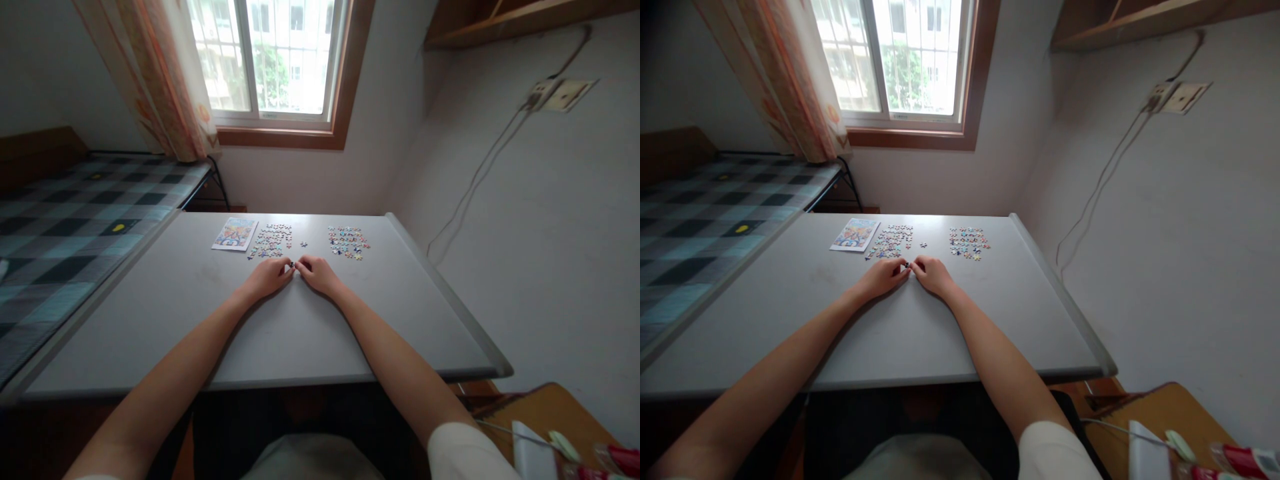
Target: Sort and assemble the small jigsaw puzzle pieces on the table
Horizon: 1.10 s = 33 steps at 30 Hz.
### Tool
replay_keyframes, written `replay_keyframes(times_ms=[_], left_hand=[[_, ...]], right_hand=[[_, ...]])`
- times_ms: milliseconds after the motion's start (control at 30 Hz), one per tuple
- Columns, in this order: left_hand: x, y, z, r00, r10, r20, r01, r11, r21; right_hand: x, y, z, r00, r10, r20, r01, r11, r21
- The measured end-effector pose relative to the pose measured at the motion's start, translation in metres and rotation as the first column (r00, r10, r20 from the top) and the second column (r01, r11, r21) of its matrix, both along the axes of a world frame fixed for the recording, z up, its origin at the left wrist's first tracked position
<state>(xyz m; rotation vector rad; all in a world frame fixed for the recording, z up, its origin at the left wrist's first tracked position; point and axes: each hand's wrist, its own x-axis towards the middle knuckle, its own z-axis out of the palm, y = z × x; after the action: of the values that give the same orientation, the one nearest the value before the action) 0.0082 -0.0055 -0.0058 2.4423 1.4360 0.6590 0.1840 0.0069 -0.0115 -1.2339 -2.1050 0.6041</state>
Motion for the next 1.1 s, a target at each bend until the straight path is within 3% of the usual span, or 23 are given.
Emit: replay_keyframes(times_ms=[1100], left_hand=[[0.0000,-0.0003,-0.0023,0.999,0.040,-0.023,-0.040,0.999,-0.013]], right_hand=[[0.0000,0.0010,-0.0015,1.000,0.000,0.010,0.000,1.000,-0.003]])
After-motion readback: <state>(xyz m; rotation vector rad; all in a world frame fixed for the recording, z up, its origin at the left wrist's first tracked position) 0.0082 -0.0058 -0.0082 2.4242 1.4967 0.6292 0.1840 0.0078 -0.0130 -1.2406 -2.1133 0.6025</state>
